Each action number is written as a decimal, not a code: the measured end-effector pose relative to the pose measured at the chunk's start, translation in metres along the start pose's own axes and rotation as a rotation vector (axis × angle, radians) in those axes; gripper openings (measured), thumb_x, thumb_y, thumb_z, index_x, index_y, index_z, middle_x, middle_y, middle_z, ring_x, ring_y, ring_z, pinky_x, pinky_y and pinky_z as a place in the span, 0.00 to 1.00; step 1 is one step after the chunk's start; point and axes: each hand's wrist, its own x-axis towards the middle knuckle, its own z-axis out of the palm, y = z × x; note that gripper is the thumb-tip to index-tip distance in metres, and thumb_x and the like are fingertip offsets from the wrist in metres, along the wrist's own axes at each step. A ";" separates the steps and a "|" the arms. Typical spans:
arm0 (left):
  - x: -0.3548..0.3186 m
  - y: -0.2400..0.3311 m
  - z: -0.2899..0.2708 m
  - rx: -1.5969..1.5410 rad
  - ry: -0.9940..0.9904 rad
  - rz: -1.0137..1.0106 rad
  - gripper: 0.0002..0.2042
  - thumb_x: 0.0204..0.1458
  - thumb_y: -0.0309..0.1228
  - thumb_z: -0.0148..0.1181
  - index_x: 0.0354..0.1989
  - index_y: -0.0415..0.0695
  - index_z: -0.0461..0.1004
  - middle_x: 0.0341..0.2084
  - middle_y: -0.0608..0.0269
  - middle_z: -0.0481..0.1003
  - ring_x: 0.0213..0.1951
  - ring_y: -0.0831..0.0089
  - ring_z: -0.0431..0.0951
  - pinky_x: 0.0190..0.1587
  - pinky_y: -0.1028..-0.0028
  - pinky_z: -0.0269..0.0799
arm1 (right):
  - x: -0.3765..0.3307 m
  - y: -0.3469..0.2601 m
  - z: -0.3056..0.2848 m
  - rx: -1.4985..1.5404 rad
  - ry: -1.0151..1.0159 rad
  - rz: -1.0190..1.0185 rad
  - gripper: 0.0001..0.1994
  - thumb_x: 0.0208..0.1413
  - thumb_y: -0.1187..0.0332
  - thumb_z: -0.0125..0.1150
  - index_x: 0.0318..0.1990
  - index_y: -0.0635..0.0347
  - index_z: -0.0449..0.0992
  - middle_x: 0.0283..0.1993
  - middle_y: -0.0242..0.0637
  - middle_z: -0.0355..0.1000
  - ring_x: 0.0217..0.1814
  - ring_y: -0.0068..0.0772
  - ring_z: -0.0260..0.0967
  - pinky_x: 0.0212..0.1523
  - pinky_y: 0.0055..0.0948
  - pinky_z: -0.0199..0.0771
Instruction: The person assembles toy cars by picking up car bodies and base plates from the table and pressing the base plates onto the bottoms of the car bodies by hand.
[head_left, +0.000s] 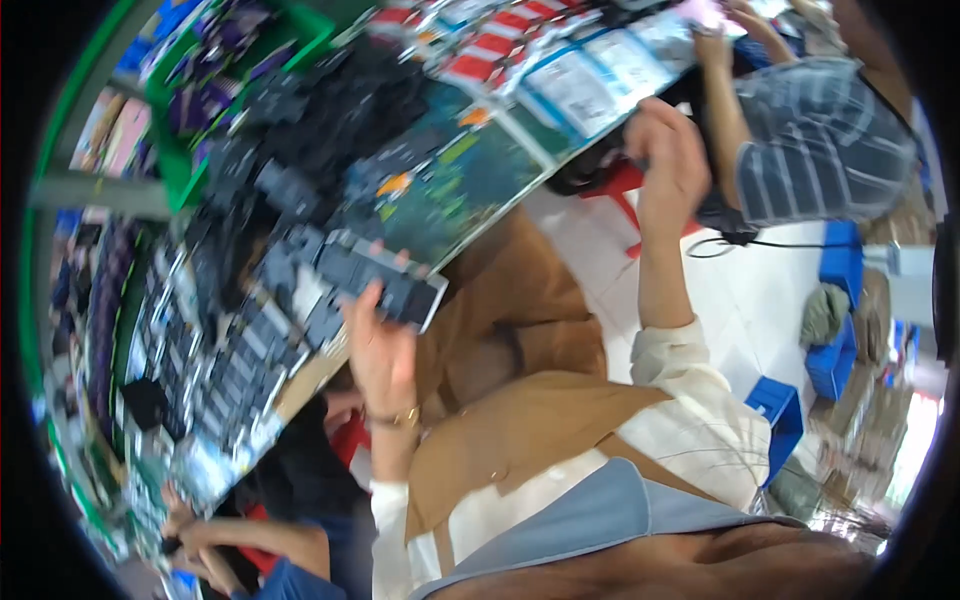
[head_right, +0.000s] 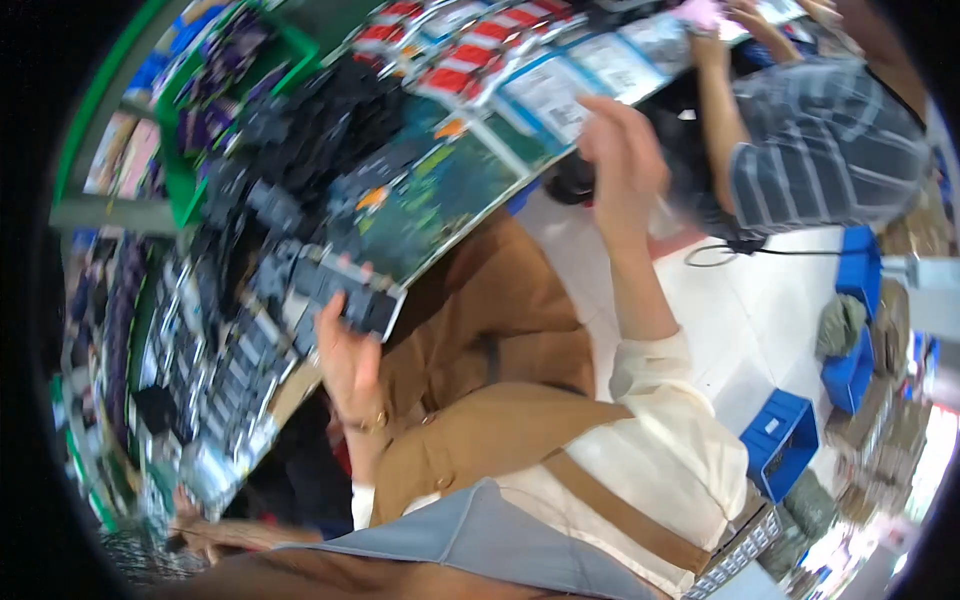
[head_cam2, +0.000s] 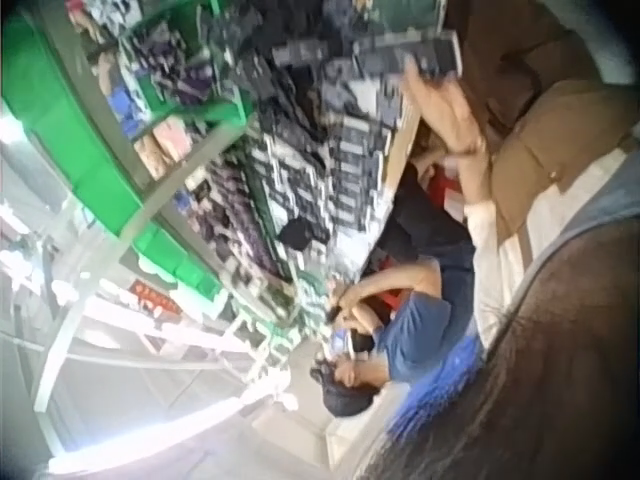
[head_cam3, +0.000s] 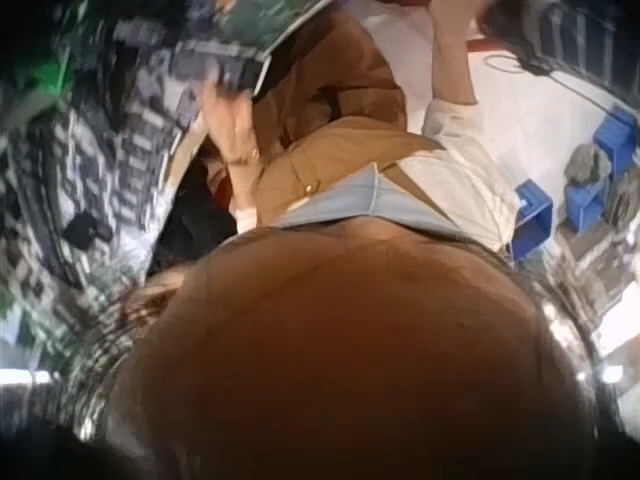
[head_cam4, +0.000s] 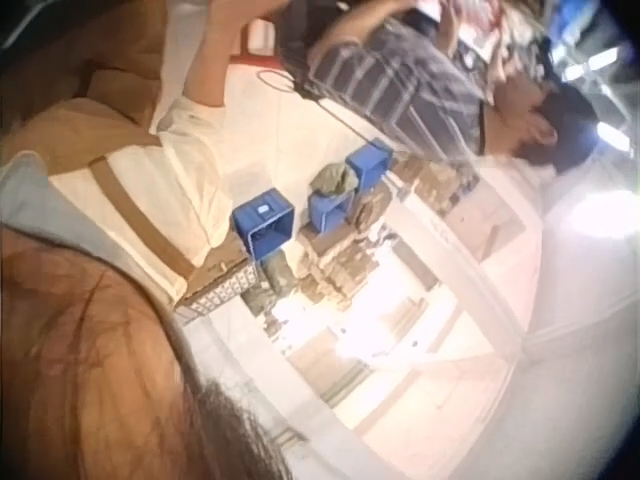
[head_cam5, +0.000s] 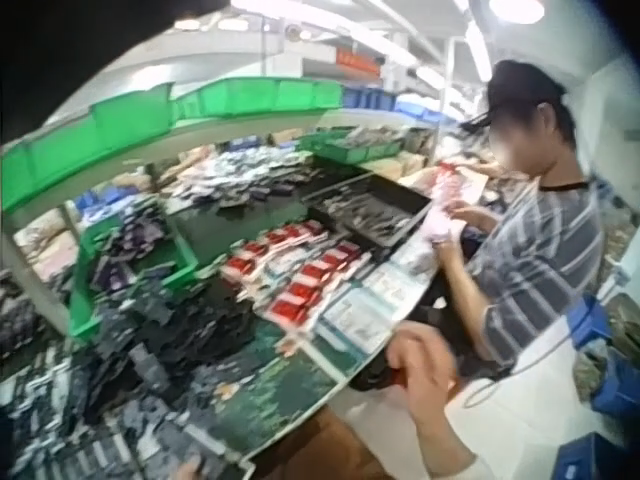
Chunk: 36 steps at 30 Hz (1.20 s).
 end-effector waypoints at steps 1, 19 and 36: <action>0.006 -0.002 0.003 -0.009 -0.058 -0.004 0.26 0.51 0.21 0.51 0.61 0.47 0.54 0.56 0.56 0.63 0.56 0.55 0.65 0.57 0.51 0.62 | -0.004 0.004 0.023 0.208 -0.220 0.131 0.13 0.60 0.69 0.46 0.48 0.64 0.71 0.34 0.30 0.67 0.35 0.18 0.61 0.37 0.16 0.61; -0.012 0.024 -0.009 -0.031 -0.060 0.338 0.21 0.54 0.23 0.49 0.56 0.47 0.54 0.45 0.64 0.67 0.46 0.72 0.70 0.47 0.70 0.69 | -0.133 -0.056 0.169 0.795 -0.732 0.626 0.28 0.49 0.79 0.52 0.60 0.64 0.56 0.48 0.38 0.64 0.49 0.23 0.63 0.49 0.20 0.64; -0.051 0.352 -0.266 0.946 0.970 0.940 0.24 0.46 0.25 0.56 0.52 0.38 0.56 0.26 0.55 0.72 0.22 0.70 0.73 0.19 0.71 0.71 | -0.120 0.040 0.099 0.519 -0.569 0.639 0.21 0.60 0.65 0.48 0.60 0.59 0.59 0.51 0.37 0.64 0.47 0.24 0.62 0.48 0.24 0.63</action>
